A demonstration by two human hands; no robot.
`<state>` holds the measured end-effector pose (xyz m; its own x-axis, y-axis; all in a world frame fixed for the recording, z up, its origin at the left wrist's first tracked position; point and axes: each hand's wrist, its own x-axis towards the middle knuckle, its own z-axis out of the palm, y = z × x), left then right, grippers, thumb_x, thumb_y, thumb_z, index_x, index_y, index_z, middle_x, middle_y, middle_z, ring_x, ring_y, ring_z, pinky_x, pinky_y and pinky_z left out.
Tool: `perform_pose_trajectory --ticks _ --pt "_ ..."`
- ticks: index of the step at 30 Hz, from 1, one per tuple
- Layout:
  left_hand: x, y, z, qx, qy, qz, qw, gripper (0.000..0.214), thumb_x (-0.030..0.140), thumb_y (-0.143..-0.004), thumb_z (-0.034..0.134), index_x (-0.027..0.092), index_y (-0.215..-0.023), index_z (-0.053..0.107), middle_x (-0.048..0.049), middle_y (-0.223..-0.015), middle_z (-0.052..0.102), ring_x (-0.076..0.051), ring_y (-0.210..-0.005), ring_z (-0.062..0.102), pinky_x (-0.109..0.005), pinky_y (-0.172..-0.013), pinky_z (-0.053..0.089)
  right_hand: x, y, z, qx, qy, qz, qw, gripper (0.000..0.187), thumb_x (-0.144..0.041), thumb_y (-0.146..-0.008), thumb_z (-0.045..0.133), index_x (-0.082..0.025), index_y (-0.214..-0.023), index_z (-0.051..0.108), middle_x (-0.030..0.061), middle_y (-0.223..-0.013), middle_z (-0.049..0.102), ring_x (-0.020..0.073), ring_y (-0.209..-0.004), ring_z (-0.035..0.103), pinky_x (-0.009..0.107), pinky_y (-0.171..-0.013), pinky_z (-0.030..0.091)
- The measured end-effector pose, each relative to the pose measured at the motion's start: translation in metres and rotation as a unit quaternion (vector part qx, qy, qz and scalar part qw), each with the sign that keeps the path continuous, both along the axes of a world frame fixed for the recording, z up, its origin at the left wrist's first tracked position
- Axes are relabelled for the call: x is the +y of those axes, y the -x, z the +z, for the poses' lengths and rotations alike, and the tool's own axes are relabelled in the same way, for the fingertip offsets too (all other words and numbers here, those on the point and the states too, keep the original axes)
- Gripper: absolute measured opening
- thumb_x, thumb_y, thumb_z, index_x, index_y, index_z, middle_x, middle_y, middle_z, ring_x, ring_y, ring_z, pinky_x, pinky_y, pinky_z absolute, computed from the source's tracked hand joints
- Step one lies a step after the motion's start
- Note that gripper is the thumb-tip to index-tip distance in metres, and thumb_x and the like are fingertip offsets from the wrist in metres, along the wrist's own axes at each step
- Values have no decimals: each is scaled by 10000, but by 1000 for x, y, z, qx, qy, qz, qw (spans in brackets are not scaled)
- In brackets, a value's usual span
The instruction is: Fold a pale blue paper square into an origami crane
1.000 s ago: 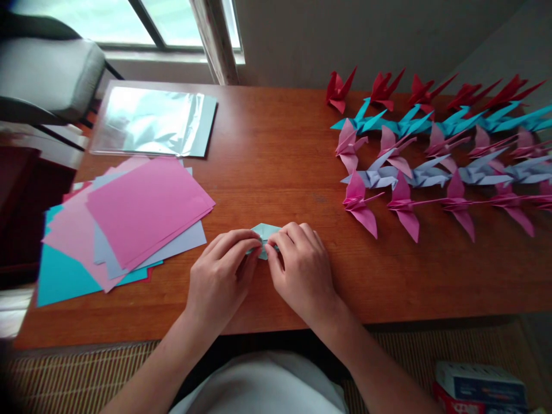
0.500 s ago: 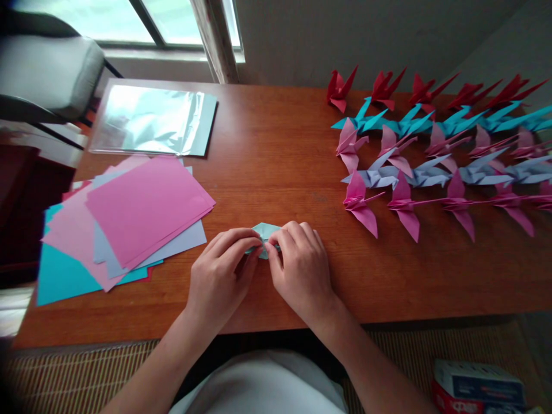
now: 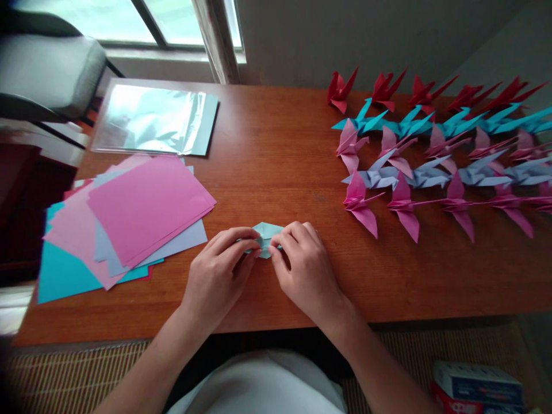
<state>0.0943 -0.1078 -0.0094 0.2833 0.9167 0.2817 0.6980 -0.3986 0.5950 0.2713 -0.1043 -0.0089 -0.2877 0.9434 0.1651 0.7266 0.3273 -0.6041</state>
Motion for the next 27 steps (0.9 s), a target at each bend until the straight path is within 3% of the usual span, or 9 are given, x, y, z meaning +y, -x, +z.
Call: perform_pose_trajectory --ticks 18,27 --pt "0 -7 4 38 7 15 999 98 116 -959 544 173 -912 607 -58 -1025 670 -206 -916 620 -347 -834 518 3 13 4 -90 25 -40 995 132 -186 -943 538 -187 -813 565 74 -889 569 254 -881 510 413 -800 429" --pt "1 -9 3 44 2 27 999 107 114 -953 550 176 -892 613 -52 -1009 678 -206 -896 614 -347 -819 511 2 17 5 -90 29 -66 993 91 -170 -913 559 -190 -825 568 77 -895 584 252 -882 517 403 -801 435"
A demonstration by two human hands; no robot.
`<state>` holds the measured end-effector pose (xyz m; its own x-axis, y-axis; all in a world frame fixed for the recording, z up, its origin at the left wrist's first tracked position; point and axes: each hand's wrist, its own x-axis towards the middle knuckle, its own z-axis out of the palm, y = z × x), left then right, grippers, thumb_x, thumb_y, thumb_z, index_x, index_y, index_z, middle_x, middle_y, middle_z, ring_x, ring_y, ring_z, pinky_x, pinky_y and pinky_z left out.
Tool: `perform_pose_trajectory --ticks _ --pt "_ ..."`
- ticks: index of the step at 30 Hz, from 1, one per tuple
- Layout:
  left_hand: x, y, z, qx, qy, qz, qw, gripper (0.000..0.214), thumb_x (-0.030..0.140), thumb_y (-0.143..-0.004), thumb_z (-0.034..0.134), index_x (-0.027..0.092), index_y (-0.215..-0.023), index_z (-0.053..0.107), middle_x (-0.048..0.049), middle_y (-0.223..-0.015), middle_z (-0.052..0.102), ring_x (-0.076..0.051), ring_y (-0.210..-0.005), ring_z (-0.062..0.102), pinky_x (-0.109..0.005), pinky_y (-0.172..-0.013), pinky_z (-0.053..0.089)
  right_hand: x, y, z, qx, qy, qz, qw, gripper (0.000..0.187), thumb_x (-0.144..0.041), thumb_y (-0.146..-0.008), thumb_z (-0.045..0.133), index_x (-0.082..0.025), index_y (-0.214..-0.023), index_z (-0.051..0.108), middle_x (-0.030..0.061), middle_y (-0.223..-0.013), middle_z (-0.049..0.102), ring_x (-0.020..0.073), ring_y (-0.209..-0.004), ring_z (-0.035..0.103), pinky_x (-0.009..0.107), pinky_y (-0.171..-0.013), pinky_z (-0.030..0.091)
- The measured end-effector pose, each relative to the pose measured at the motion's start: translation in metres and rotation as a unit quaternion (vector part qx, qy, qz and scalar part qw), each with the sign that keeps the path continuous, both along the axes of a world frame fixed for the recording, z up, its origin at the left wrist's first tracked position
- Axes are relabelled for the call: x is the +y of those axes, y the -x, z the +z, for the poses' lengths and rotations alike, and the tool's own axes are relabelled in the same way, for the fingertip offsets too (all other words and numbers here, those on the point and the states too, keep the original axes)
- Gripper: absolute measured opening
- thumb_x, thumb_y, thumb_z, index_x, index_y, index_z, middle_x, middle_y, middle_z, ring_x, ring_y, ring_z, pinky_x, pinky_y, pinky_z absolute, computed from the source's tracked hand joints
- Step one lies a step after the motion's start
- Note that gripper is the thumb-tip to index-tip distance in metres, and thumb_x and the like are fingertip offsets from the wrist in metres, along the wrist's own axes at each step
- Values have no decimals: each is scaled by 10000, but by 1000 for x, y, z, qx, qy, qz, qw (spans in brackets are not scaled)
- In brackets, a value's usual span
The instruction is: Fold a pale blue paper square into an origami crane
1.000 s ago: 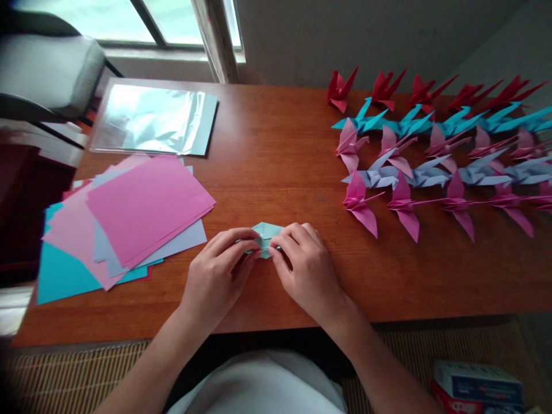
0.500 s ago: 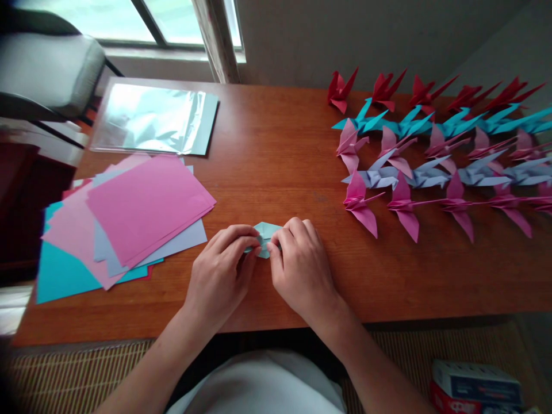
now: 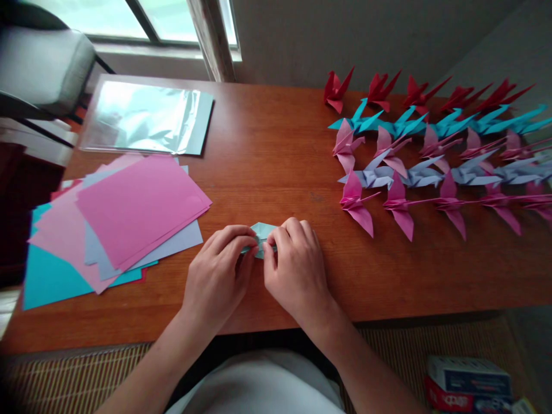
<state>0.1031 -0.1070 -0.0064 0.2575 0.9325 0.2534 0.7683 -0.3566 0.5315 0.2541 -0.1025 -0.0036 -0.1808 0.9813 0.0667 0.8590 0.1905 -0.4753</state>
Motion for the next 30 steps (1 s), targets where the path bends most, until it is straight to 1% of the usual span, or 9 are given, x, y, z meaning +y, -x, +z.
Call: perform_pose_trajectory --ticks 7,17,23,30 --pt "0 -1 1 11 2 10 1000 111 135 -959 549 182 -888 619 -48 -1010 689 -205 -893 617 -346 -811 514 -1 1 -2 -4 -9 -3 1000 94 -169 -913 549 -200 -825 548 80 -892 584 257 -878 506 408 -796 431" --pt "0 -1 0 1 10 10 1000 106 159 -967 549 194 -896 620 -50 -1014 691 -207 -908 621 -348 -817 517 -1 1 -4 -3 -22 1 1000 98 -168 -909 544 -222 -830 530 87 -892 590 264 -871 505 411 -776 423" --pt "0 0 0 4 3 4 1000 96 134 -957 556 176 -915 631 -57 -1026 686 -208 -914 621 -348 -828 524 0 1 -2 -10 -15 -2 1000 87 -168 -906 548 -215 -833 539 90 -898 595 266 -881 510 413 -788 426" --pt "0 -2 1 13 0 8 1000 92 155 -963 562 171 -907 633 -59 -1017 690 -212 -913 622 -352 -831 523 -1 3 -2 -17 -18 -6 1000 81 -169 -903 548 -214 -836 536 92 -903 591 267 -883 509 414 -796 428"
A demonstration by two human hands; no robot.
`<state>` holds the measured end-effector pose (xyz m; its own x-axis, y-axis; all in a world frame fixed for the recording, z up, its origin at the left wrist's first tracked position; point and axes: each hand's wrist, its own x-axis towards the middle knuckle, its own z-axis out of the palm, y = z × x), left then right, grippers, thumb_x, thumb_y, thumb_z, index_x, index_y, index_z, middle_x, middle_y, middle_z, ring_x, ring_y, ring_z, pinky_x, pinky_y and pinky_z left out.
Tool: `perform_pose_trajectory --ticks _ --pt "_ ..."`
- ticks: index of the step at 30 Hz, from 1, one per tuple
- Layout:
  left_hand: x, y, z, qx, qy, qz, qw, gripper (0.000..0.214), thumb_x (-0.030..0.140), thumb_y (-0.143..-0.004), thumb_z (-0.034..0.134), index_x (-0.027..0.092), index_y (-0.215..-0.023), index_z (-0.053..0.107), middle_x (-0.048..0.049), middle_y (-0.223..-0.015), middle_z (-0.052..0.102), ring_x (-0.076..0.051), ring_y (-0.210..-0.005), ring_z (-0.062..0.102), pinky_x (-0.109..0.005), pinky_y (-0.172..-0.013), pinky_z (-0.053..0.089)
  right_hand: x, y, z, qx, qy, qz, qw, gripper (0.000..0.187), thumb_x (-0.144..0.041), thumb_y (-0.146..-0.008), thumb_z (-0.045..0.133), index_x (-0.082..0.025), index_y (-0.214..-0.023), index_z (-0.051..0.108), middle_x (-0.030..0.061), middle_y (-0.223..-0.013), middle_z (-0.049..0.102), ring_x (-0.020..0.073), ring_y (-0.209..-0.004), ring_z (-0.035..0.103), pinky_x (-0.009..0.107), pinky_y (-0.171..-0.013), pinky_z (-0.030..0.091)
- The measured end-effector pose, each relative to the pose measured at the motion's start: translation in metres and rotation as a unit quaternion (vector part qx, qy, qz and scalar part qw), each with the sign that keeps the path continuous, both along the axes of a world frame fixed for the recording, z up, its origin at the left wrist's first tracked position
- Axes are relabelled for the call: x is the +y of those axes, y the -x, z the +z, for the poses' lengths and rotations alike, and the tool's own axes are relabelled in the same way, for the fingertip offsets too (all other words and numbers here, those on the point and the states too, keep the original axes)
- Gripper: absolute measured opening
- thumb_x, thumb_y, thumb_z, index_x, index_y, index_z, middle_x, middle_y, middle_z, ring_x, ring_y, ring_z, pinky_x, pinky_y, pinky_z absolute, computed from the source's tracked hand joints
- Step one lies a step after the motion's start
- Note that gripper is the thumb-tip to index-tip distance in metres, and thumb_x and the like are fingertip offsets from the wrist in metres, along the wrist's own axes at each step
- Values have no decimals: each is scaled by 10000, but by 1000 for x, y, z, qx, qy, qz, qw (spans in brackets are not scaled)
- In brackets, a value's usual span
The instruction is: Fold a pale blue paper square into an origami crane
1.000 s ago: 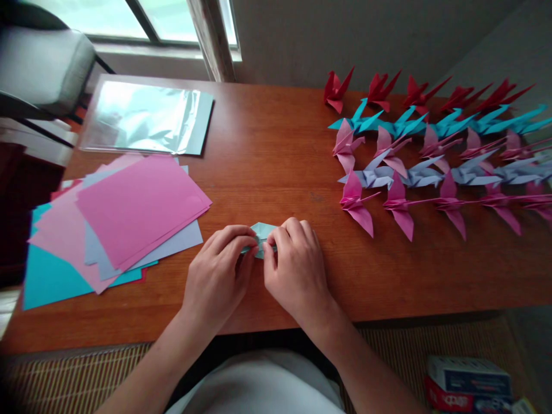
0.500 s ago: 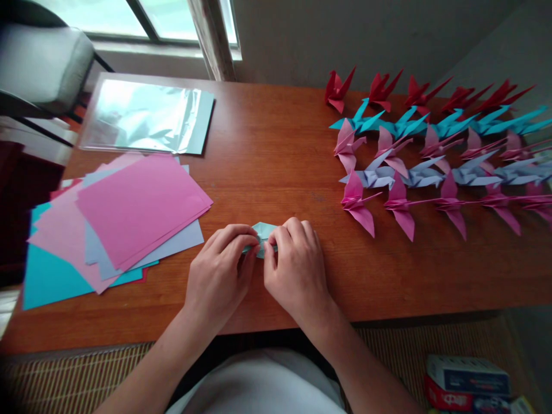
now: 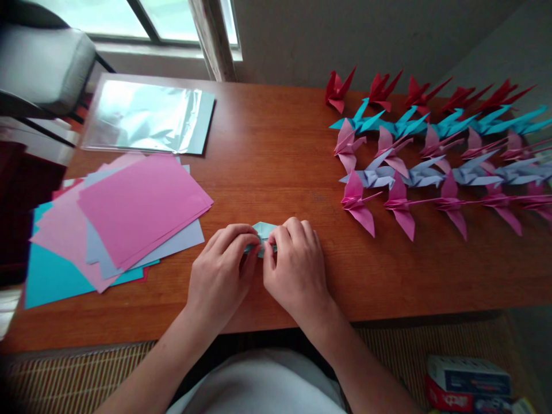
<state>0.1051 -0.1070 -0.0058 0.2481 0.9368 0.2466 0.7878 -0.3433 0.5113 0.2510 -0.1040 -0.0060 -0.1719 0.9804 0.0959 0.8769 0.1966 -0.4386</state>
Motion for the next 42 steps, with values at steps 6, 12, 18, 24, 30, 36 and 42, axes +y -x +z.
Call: perform_pose_trajectory --ticks 6,12,18,24,30,36,42 --pt "-1 -1 -1 8 -3 4 1000 99 172 -975 549 186 -941 641 -62 -1045 702 -214 -934 628 -351 -845 527 -2 0 -3 3 -15 4 1000 85 -170 -910 540 -224 -847 520 89 -903 587 267 -877 500 414 -784 422" --pt "-2 -2 -3 21 0 6 1000 98 180 -978 547 186 -953 641 -68 -1063 702 -222 -942 629 -364 -850 531 -2 -5 -5 18 -15 21 999 27 -198 -924 537 -213 -906 524 90 -925 586 261 -880 493 419 -795 427" --pt "-2 -2 -3 24 -5 3 1000 69 163 -958 577 179 -970 643 -66 -1077 697 -229 -961 630 -362 -860 529 -3 -7 -7 24 -27 25 999 74 -143 -904 518 -213 -929 525 88 -940 590 261 -892 500 416 -806 439" --pt "-2 -2 -3 28 -6 2 1000 79 151 -960 568 177 -956 642 -63 -1066 697 -226 -946 628 -360 -846 528 -3 -10 -11 49 -43 23 998 227 -26 -843 487 -232 -928 534 66 -938 583 251 -900 533 391 -804 456" --pt "-2 -2 -3 33 -6 3 999 90 146 -956 562 186 -965 642 -69 -1080 703 -228 -949 631 -359 -849 530 -3 -12 -12 56 -49 22 997 285 14 -817 466 -230 -939 546 66 -936 574 247 -896 541 385 -802 463" --pt "-4 1 -1 47 -2 -18 999 186 97 -960 491 180 -1034 640 -80 -1130 698 -241 -1006 636 -371 -879 539 -3 -11 -13 52 -53 18 997 262 1 -834 471 -231 -934 542 70 -938 576 252 -892 539 390 -803 464" --pt "-2 9 -3 8 9 -41 999 313 3 -903 455 191 -1088 625 -74 -1155 680 -231 -1049 626 -361 -925 537 -3 -11 -12 61 -48 21 997 261 -2 -836 468 -228 -937 551 71 -948 579 251 -908 539 385 -826 464"
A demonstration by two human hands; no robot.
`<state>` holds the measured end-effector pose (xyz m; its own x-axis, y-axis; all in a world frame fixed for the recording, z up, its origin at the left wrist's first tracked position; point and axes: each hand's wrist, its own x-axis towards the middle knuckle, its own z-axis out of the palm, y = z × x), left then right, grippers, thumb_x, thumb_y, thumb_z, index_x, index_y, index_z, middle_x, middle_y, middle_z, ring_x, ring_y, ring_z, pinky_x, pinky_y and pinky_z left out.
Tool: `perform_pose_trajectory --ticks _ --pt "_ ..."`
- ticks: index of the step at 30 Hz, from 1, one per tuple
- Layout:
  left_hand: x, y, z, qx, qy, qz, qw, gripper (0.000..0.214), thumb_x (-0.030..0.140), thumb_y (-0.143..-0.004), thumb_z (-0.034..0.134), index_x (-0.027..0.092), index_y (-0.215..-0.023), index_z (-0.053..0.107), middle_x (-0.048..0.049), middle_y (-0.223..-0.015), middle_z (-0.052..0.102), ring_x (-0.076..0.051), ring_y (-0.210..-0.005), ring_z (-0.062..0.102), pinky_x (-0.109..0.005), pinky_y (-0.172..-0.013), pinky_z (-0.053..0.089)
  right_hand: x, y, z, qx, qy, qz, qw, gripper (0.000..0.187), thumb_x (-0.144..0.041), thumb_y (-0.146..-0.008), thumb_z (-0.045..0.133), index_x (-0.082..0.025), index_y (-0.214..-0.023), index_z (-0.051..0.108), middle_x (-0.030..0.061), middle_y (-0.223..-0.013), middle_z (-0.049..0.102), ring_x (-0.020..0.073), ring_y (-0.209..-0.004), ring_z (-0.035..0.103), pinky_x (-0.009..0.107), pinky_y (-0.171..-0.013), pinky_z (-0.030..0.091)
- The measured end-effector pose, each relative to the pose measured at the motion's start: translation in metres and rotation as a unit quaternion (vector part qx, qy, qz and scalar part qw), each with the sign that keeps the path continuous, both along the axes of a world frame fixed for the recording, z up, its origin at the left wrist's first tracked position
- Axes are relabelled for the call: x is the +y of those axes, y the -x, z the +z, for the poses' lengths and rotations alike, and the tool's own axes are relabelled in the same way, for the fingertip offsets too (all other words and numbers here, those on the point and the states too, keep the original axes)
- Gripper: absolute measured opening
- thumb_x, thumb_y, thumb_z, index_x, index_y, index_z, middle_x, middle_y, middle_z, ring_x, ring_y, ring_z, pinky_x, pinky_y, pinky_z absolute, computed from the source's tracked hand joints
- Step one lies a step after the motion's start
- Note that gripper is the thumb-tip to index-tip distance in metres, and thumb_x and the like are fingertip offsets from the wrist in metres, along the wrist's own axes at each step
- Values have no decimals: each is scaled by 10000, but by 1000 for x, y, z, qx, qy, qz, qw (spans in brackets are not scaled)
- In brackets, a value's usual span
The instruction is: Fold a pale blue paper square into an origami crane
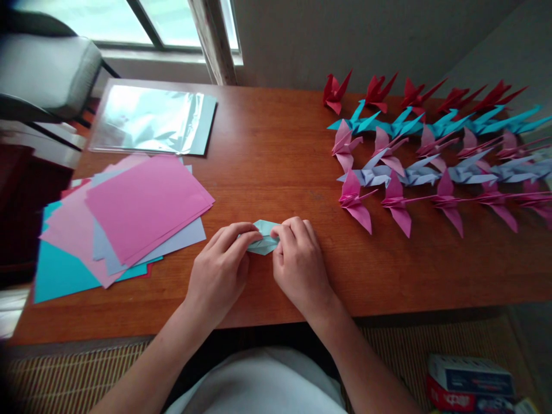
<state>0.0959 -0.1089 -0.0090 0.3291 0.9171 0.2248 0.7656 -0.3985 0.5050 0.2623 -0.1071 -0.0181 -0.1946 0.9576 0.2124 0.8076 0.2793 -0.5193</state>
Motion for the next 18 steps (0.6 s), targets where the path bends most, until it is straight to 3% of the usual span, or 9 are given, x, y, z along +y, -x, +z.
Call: perform_pose_trajectory --ticks 3,7,18 --pt "1 3 0 -39 22 -8 999 356 -16 -867 459 201 -1103 612 -66 -1173 666 -220 -1069 616 -355 -948 529 0 0 2 9 6 -1 1000 223 -26 -867 468 -216 -936 561 74 -946 587 246 -916 536 382 -831 459" --pt "1 1 0 -56 19 8 998 249 50 -928 468 199 -1065 614 -64 -1133 673 -218 -1031 622 -359 -915 528 0 -1 3 29 2 2 1000 23 -190 -946 558 -202 -936 575 75 -942 598 240 -905 541 376 -830 457" --pt "-1 -3 -5 -8 -29 15 999 132 154 -988 517 190 -1046 630 -64 -1099 677 -221 -992 615 -349 -882 524 0 -1 -2 40 -13 3 999 35 -203 -940 608 -203 -922 578 61 -924 620 233 -882 543 377 -818 464"
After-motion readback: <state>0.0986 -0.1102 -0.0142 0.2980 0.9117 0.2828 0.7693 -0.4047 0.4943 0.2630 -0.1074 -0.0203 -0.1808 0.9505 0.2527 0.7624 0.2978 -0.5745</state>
